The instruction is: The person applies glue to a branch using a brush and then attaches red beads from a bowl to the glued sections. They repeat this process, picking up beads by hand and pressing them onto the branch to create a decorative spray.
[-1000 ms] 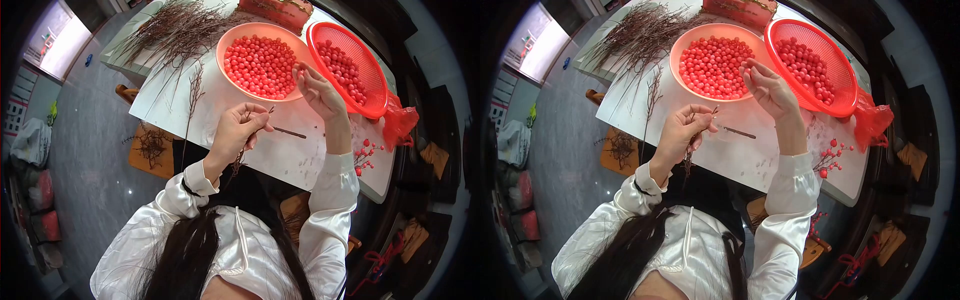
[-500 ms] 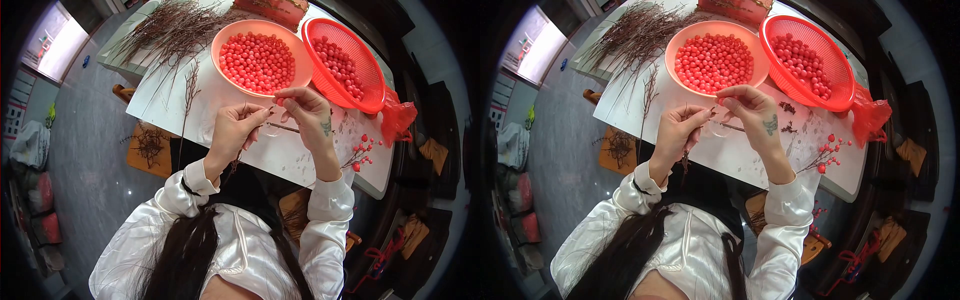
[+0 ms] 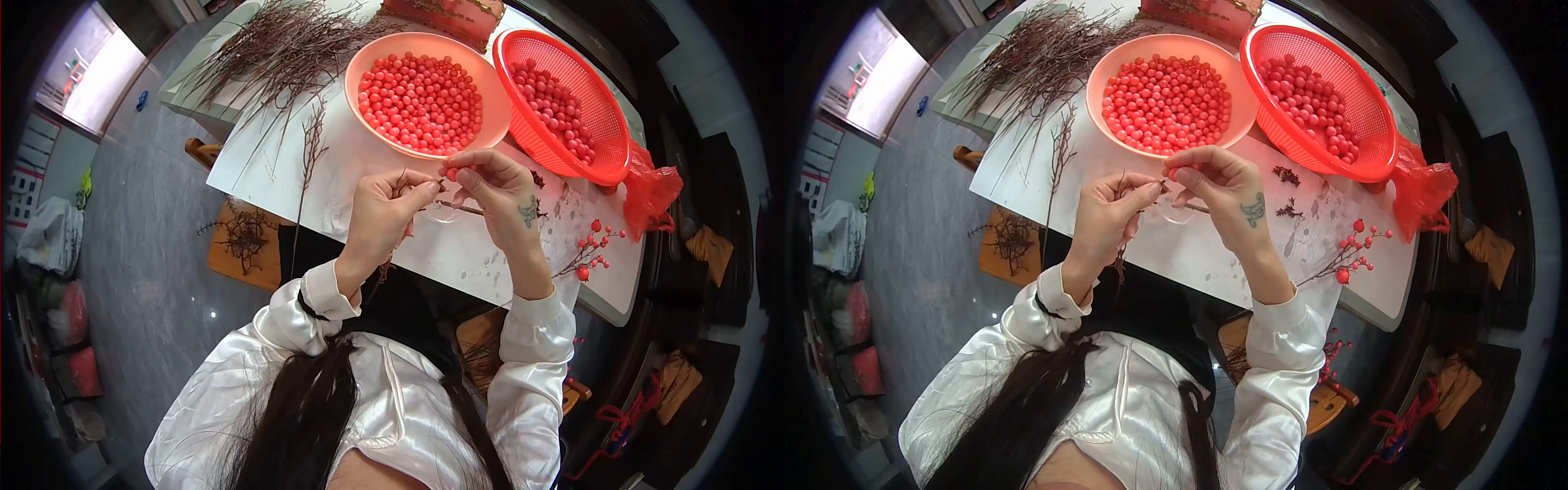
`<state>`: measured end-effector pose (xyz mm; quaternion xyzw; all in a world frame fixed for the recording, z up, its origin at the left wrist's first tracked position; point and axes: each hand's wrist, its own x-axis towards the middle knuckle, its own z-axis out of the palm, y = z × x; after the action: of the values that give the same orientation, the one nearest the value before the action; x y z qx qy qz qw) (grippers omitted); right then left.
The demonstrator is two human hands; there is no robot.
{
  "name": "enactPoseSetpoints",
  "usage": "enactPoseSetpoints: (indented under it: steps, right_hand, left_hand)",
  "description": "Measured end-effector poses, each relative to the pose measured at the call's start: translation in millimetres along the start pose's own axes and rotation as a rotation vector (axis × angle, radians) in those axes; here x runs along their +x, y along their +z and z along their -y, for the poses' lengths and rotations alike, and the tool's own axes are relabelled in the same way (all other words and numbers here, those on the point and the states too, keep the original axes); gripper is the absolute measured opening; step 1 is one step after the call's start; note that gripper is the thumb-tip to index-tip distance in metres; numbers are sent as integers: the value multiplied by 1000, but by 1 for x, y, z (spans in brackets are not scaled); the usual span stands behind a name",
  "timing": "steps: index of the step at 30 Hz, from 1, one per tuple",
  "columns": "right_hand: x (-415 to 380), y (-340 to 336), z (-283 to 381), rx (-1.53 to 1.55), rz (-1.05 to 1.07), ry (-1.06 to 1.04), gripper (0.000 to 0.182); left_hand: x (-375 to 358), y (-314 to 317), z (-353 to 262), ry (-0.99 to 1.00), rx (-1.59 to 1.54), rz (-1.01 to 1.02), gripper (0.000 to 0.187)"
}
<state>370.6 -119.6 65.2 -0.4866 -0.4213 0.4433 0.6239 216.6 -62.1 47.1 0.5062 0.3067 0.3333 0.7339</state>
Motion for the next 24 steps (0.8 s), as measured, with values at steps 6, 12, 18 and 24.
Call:
enactPoseSetpoints:
  steps: [6, 12, 18, 24]
  right_hand:
    - [-1, -5, 0, 43, 35, 71, 12]
    - [-2, -4, 2, 52, 55, 69, 13]
    - [0, -4, 2, 47, 71, 57, 13]
    - [-1, -5, 3, 20, 78, 54, 13]
  left_hand:
    - [0, 0, 2, -1, 2, 10, 17]
    - [-1, 0, 0, -2, 0, 25, 17]
    - [-2, 0, -2, 9, 6, 32, 16]
    - [-3, 0, -5, 23, 31, 37, 16]
